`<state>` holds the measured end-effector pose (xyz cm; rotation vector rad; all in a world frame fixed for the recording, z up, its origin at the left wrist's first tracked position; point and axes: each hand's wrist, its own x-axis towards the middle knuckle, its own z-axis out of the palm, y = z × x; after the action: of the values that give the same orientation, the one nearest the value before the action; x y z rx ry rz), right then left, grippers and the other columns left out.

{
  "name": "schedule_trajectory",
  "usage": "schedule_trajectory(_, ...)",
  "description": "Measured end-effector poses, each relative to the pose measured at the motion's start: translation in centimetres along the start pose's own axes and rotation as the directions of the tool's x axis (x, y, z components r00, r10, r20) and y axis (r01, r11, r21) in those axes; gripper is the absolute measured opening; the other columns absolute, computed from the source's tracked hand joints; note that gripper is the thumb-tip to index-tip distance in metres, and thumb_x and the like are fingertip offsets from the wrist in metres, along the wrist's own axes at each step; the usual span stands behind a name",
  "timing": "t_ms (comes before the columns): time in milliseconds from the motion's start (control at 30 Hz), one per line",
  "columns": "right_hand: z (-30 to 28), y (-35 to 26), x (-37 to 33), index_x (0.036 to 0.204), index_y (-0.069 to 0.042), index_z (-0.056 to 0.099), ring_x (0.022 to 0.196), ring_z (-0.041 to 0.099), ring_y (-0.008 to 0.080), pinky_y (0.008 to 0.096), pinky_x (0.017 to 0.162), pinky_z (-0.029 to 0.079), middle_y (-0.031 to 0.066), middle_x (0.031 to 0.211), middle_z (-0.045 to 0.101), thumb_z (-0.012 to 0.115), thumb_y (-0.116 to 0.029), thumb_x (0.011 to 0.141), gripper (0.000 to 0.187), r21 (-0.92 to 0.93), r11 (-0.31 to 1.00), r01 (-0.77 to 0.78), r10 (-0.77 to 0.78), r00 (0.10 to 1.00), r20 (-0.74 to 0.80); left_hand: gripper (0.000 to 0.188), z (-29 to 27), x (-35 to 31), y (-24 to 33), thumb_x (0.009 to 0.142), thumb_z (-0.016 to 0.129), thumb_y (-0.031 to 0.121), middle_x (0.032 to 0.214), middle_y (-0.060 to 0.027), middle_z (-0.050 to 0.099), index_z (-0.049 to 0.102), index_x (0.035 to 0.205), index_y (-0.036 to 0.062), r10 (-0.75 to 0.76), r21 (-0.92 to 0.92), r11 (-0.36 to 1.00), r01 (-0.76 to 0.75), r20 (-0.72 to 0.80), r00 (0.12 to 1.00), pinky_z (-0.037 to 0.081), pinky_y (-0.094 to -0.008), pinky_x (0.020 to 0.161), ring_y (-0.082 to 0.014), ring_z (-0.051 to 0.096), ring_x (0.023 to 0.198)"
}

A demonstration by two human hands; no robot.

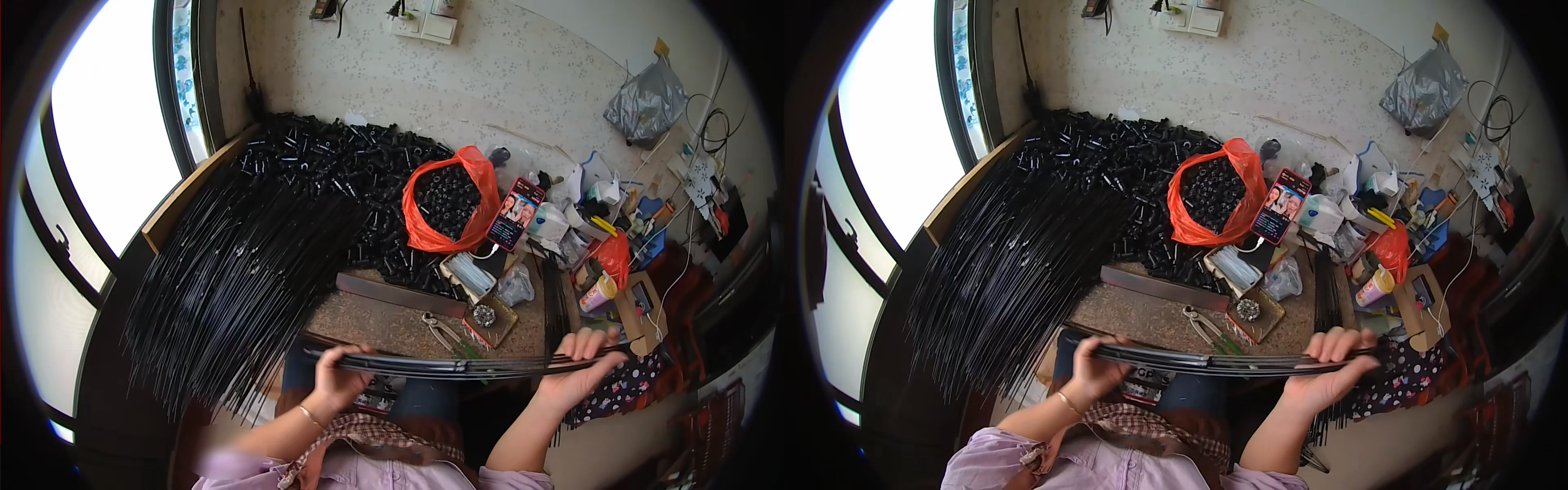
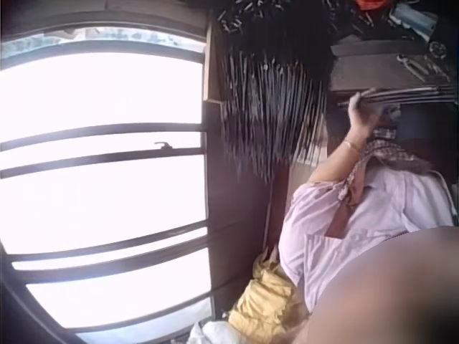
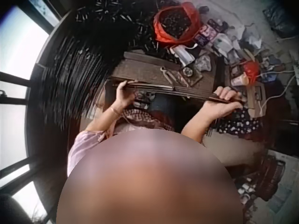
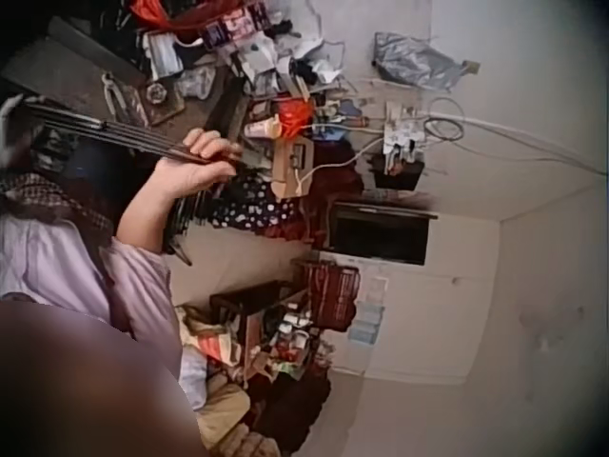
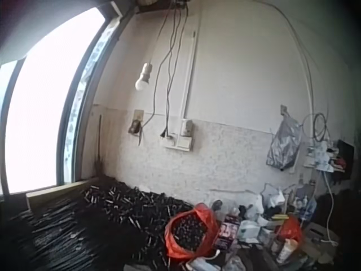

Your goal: Assembling bundles of thin black rods by threading them through connectors and securing them with pliers.

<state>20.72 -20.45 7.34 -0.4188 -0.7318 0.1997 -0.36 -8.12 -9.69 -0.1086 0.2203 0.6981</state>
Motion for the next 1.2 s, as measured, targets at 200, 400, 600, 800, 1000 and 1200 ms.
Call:
schedule_trajectory(200, 3.6, 2.9, -3.5, 0.080, -0.004, 0.037, 0.051, 0.038, 0.0101, 0.0210, 0.046, 0.034, 0.0060, 0.063, 0.041, 0.031, -0.038, 0.080, 0.035, -0.438, 0.895, -0.087, 0.062, 0.996, -0.069, 0.052, -10.5, 2.5, -2.1, 0.064, 0.046, 0.042, 0.089, -0.0173, 0.048, 0.044, 0.093, -0.0018, -0.327, 0.355, 0.785, 0.508, -0.458, 0.826, 0.037, -0.0382, 0.072, -0.0264, 0.044, 0.084)
schedule_trajectory(400, 1.1, 6.1, -4.1, 0.082, 0.002, 0.047, 0.068, 0.050, 0.0146, 0.0247, 0.063, 0.041, 0.0080, 0.079, 0.050, 0.053, -0.007, 0.070, 0.016, -0.054, 0.714, -0.698, 0.694, 0.695, 0.186, 0.031, 0.1, 3.5, -0.7, 0.073, 0.048, 0.029, 0.068, -0.0169, 0.055, 0.048, 0.097, 0.0076, -0.111, 0.516, -0.857, -0.025, -0.137, 0.984, 0.044, -0.0298, 0.055, -0.0247, 0.053, 0.055)
schedule_trajectory(600, 2.9, 7.4, -1.6, 0.077, 0.001, 0.051, 0.071, 0.051, 0.0111, 0.0208, 0.064, 0.041, 0.0061, 0.080, 0.053, 0.053, 0.000, 0.069, 0.008, -0.167, 0.641, -0.749, 0.767, 0.624, 0.148, 0.017, 15.7, 3.4, -2.2, 0.070, 0.054, 0.014, 0.059, -0.0095, 0.052, 0.055, 0.078, -0.0011, 0.001, 0.797, -0.098, -0.596, 0.599, 0.800, 0.040, -0.0244, 0.052, -0.0136, 0.050, 0.056)
schedule_trajectory(800, 2.2, 8.6, -0.4, 0.078, 0.000, 0.045, 0.070, 0.048, 0.0055, 0.0160, 0.061, 0.039, 0.0053, 0.082, 0.050, 0.049, 0.001, 0.073, 0.007, -0.390, 0.806, -0.445, 0.535, 0.830, 0.158, 0.018, 16.6, 4.8, -3.6, 0.058, 0.064, 0.007, 0.052, -0.0078, 0.048, 0.048, 0.056, 0.0014, 0.135, 0.656, -0.443, -0.611, 0.722, 0.678, 0.036, -0.0223, 0.040, -0.0156, 0.047, 0.044)
schedule_trajectory(1000, -1.6, 10.0, 3.4, 0.080, 0.001, 0.045, 0.069, 0.048, 0.0095, 0.0205, 0.065, 0.040, 0.0064, 0.078, 0.051, 0.049, -0.006, 0.074, 0.009, -0.206, 0.750, -0.629, 0.661, 0.729, 0.180, 0.023, 16.7, 9.9, -4.5, 0.055, 0.068, 0.009, 0.049, -0.0053, 0.046, 0.045, 0.053, 0.0021, 0.068, 0.638, -0.395, -0.661, 0.738, 0.672, 0.034, -0.0215, 0.039, -0.0139, 0.043, 0.041)
schedule_trajectory(1200, -5.7, 13.0, 8.5, 0.080, 0.000, 0.049, 0.064, 0.048, 0.0100, 0.0192, 0.060, 0.038, 0.0035, 0.070, 0.051, 0.049, -0.006, 0.074, 0.009, -0.085, 0.746, -0.661, 0.646, 0.748, -0.153, 0.040, 17.9, 25.2, -3.2, 0.069, 0.056, 0.028, 0.083, -0.0061, 0.052, 0.048, 0.093, -0.0032, -0.108, 0.823, -0.087, -0.561, 0.552, 0.827, 0.039, -0.0239, 0.068, -0.0107, 0.048, 0.077)
